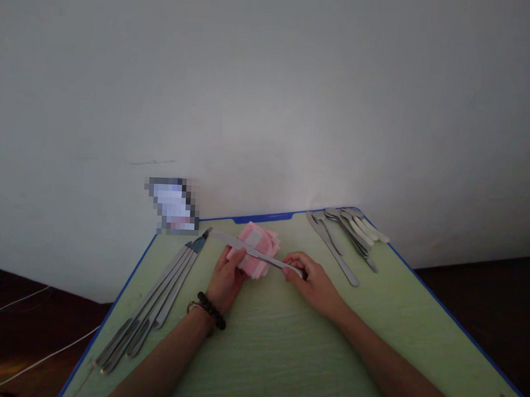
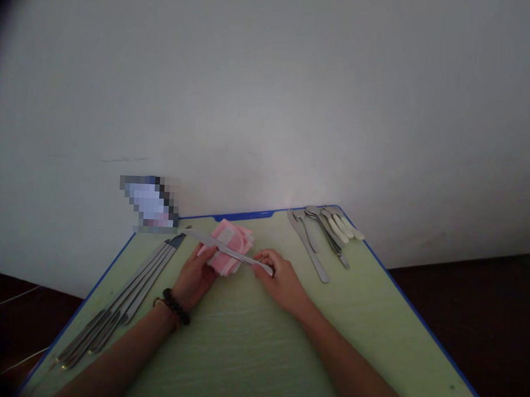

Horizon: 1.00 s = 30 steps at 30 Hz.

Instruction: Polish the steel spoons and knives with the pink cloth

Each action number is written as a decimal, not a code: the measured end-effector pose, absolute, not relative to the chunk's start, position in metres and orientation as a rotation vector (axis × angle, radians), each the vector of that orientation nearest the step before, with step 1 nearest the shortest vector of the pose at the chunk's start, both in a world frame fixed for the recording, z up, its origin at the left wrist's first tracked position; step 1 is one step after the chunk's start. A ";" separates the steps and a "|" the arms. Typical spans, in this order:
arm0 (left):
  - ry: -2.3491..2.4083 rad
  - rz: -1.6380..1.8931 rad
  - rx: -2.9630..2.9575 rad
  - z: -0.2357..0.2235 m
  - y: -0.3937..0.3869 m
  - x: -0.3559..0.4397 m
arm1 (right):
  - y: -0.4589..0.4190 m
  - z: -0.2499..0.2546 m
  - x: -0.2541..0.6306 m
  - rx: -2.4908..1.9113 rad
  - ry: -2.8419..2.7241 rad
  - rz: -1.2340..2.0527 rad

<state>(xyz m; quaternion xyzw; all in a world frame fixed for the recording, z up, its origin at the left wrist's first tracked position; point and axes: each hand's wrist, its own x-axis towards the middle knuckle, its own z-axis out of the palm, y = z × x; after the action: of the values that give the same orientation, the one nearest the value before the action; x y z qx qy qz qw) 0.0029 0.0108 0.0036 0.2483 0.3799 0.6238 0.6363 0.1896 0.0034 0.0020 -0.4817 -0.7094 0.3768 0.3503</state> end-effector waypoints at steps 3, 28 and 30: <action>0.914 1.391 0.582 0.005 0.010 0.003 | 0.005 0.004 0.191 -1.193 -1.843 1.065; 0.915 1.352 0.550 0.001 0.009 0.001 | 0.003 0.009 0.188 -1.331 -1.736 1.257; 0.913 1.267 0.581 -0.001 0.007 0.001 | 0.003 0.011 0.187 -1.328 -1.786 1.236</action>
<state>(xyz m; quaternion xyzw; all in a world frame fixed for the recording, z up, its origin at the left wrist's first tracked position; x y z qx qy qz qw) 0.0010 0.0073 -0.0010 0.2581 0.4056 0.5626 0.6726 0.1869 0.0033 0.0106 -0.4987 -0.6707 0.4640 0.2934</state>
